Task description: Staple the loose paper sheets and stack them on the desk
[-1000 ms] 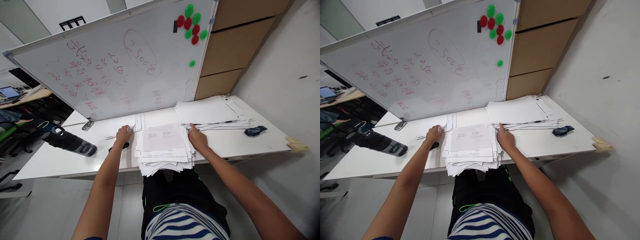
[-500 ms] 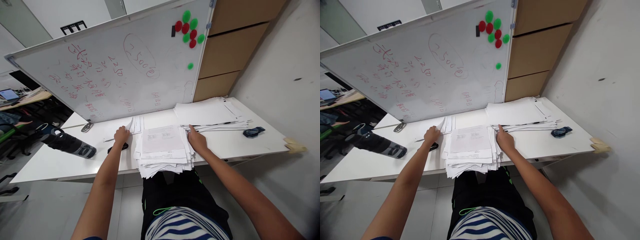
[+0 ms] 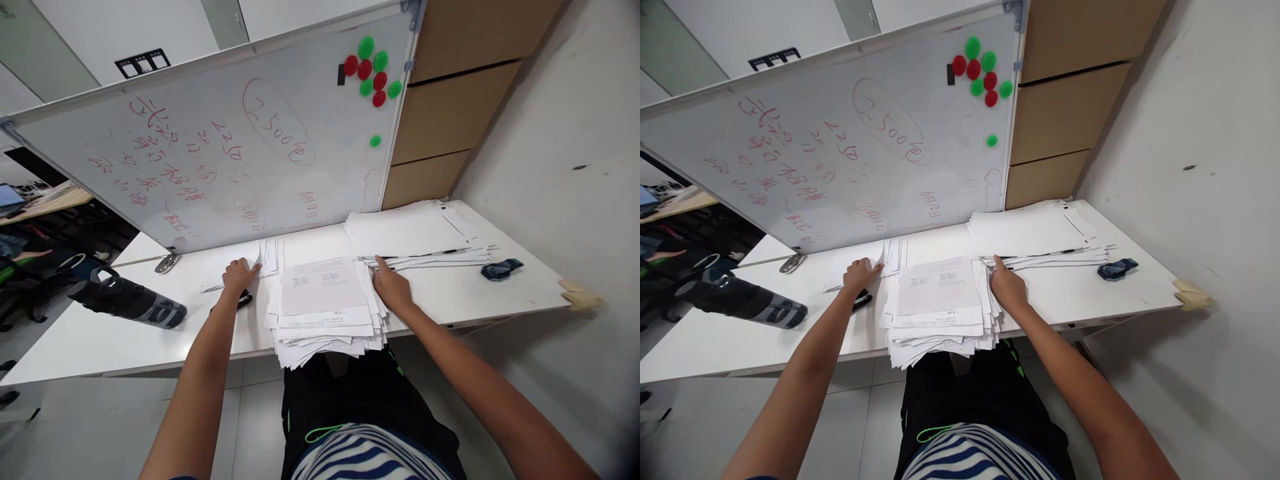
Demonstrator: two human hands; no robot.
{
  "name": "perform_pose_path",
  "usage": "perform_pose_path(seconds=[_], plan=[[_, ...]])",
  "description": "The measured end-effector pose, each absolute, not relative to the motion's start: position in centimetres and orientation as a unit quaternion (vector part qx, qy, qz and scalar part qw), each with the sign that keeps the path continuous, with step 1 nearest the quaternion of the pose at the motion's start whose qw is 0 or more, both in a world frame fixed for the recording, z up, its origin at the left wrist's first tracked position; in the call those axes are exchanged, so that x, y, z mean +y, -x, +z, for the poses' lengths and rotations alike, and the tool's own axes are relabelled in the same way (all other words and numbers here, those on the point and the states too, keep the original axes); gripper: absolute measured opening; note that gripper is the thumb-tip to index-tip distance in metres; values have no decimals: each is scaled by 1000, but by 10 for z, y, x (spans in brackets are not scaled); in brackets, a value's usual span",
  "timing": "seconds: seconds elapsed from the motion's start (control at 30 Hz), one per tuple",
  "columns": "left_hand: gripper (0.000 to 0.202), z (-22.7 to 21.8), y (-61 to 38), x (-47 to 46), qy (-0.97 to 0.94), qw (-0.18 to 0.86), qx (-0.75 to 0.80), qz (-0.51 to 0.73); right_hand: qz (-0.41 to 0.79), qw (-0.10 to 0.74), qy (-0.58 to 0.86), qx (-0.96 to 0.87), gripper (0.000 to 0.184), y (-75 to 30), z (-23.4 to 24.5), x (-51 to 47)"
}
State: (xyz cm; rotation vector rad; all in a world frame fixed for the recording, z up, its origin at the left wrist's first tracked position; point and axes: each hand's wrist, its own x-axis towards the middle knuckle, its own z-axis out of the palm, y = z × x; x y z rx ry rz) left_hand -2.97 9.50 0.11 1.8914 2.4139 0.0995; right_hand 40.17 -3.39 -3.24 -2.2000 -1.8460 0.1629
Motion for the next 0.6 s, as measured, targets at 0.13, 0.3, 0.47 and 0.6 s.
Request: perform_pose_path(seconds=[0.13, 0.3, 0.47, 0.6], plan=[[71, 1, 29, 90, -624, 42, 780, 26, 68, 127, 758, -637, 54, -402, -31, -34], [70, -2, 29, 87, -635, 43, 771, 4, 67, 124, 757, -638, 54, -401, -30, -34], [70, -5, 29, 87, -636, 48, 770, -6, 52, 134, 754, -640, 52, -402, -34, -34], [71, -8, 30, 86, -637, 59, 769, -8, 53, 132, 755, -640, 52, -402, -35, -34]])
